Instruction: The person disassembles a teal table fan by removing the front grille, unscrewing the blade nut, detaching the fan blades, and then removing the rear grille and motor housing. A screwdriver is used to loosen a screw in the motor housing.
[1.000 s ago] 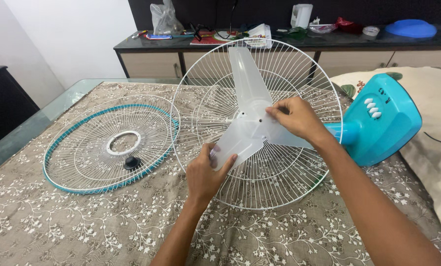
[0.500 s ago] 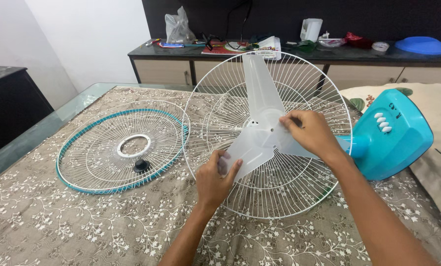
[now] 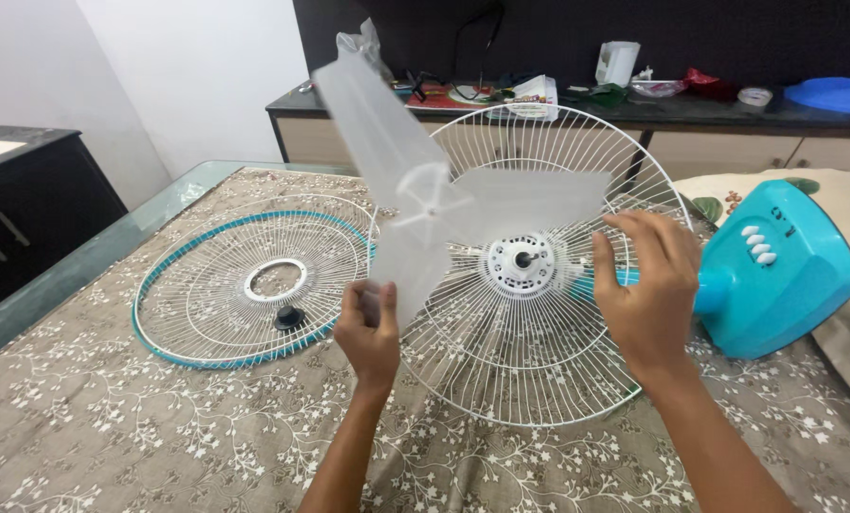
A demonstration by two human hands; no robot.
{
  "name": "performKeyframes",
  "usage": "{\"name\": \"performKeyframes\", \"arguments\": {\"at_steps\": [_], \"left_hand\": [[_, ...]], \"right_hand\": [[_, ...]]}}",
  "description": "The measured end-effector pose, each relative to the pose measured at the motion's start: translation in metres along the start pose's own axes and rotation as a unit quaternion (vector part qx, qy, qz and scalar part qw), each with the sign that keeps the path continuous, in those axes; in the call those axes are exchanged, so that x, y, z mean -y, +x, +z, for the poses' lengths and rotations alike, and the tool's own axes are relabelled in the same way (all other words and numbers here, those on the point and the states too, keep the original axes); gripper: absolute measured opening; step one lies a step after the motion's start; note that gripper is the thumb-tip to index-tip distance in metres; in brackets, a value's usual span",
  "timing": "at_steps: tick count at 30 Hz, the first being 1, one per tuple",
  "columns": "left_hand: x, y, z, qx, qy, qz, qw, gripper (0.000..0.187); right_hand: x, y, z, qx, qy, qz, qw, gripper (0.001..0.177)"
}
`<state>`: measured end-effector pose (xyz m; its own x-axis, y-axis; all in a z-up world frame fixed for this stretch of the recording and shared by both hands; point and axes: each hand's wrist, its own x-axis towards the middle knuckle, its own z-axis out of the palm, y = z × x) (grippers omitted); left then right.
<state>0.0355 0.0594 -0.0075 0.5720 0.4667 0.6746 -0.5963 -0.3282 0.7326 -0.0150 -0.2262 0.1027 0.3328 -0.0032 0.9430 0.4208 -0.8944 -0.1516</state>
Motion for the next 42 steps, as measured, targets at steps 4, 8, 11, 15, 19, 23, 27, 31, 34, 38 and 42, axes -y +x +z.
{"name": "performKeyframes", "arguments": {"at_steps": [4, 8, 11, 15, 19, 23, 27, 31, 34, 38, 42], "left_hand": [[0.016, 0.016, -0.016, -0.115, 0.023, -0.040, 0.992, 0.024], [0.034, 0.026, -0.028, -0.204, 0.097, -0.042, 0.973, 0.028], [0.045, 0.029, -0.039, -0.232, 0.164, -0.092, 0.954, 0.027], [0.058, 0.039, -0.047, -0.234, 0.208, -0.178, 0.933, 0.021], [0.064, 0.042, -0.050, -0.224, 0.198, -0.177, 0.938, 0.023], [0.065, 0.041, -0.051, -0.229, 0.156, -0.202, 0.939, 0.028], [0.065, 0.043, -0.052, -0.236, 0.176, -0.234, 0.927, 0.028], [0.063, 0.044, -0.055, -0.241, 0.176, -0.263, 0.917, 0.028], [0.060, 0.045, -0.056, -0.239, 0.174, -0.269, 0.917, 0.028], [0.056, 0.044, -0.059, -0.223, 0.176, -0.231, 0.930, 0.030], [0.054, 0.046, -0.061, -0.192, 0.216, -0.242, 0.926, 0.031]], "right_hand": [[-0.010, -0.050, 0.010, 0.003, -0.013, 0.018, 1.000, 0.023], [-0.028, -0.098, 0.028, 0.045, -0.085, 0.009, 0.995, 0.025], [-0.043, -0.121, 0.038, 0.075, -0.115, 0.023, 0.990, 0.027], [-0.059, -0.137, 0.045, 0.088, -0.147, 0.040, 0.984, 0.026], [-0.065, -0.147, 0.046, 0.085, -0.136, 0.044, 0.986, 0.022], [-0.068, -0.150, 0.048, 0.094, -0.145, 0.043, 0.984, 0.022], [-0.068, -0.150, 0.048, 0.091, -0.142, 0.044, 0.985, 0.021], [-0.068, -0.151, 0.047, 0.090, -0.140, 0.043, 0.985, 0.021], [-0.067, -0.150, 0.048, 0.088, -0.137, 0.045, 0.986, 0.021], [-0.067, -0.147, 0.047, 0.090, -0.139, 0.044, 0.985, 0.021], [-0.063, -0.144, 0.046, 0.099, -0.148, 0.044, 0.983, 0.023]]}}
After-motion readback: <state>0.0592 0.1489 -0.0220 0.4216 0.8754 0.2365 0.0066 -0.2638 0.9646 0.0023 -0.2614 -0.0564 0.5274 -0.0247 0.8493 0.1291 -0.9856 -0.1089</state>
